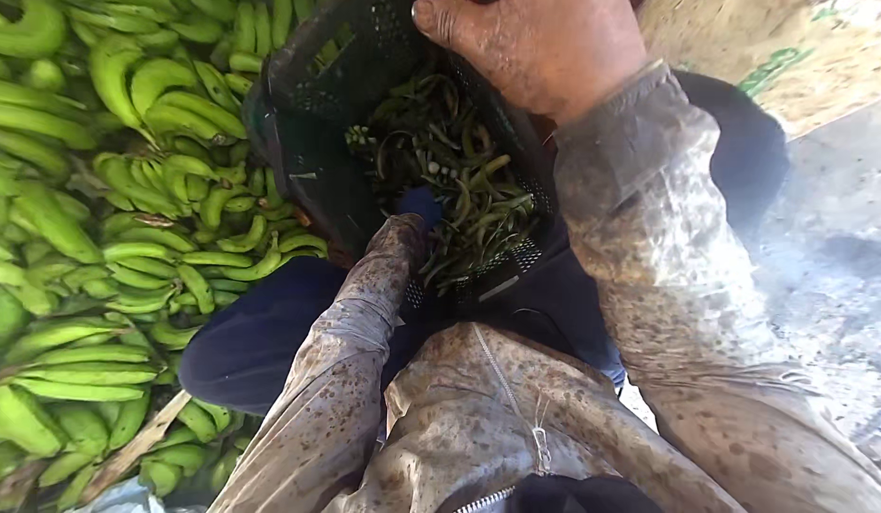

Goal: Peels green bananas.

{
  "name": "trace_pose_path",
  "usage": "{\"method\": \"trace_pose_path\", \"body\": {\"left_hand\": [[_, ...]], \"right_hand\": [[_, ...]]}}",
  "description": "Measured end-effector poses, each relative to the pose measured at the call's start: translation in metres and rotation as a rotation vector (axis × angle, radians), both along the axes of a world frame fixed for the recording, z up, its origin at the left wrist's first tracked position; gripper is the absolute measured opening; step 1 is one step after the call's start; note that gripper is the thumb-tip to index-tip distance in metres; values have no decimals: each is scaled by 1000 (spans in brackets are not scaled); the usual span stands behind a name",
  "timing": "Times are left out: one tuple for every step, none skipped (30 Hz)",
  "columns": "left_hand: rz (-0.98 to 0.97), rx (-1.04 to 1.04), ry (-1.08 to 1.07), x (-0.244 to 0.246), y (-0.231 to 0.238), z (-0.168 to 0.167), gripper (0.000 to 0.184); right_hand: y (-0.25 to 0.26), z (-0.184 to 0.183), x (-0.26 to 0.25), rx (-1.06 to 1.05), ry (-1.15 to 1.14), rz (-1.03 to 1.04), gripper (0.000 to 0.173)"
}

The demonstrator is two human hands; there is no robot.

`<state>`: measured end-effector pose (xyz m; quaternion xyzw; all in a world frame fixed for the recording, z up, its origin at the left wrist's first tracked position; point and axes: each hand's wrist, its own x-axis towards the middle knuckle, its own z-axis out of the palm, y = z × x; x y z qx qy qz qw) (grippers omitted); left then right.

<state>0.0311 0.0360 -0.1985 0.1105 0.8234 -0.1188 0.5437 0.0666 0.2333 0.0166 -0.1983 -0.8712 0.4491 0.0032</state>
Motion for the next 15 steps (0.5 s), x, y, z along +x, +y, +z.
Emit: {"method": "trace_pose_path", "body": {"left_hand": [[21,93,142,13,-21,-17,51],[53,157,236,22,-36,-25,53],[104,220,283,27,-46,-24,54],[176,300,305,30,-54,-16,54],[259,393,316,31,-60,-6,53],[348,492,304,32,-67,8,53],[449,594,278,35,-74,27,54],[563,702,247,39,-81,47,54],[677,822,201,44,-87,71,54],[776,935,142,48,-93,96,52],[833,1059,89,52,-100,119,50],[862,1164,47,56,-108,137,50],[878,1253,12,59,-117,150,51],[892,1323,-7,62,-126,157,53],[922,1373,-7,66,-133,160,54]], "right_hand": [[-3,0,0,-6,-21,12,30],[-5,1,-1,-5,-32,26,30],[-7,1,-1,-8,-36,41,30],[-10,2,-1,-7,-46,55,31],[-12,3,-1,-4,-74,79,34],[-16,3,-1,-5,-106,114,38],[-20,0,-1,4,-136,177,45],[-25,-3,-1,21,-166,272,53],[-33,-8,1,33,-192,377,58],[-42,-13,4,39,-209,470,60],[-52,-19,8,31,-218,552,61],[-62,-26,12,15,-223,637,61],[-72,-31,17,2,-221,715,62],[-82,-35,23,-9,-205,770,62],[-90,-36,29,-22,-180,797,60]]}}
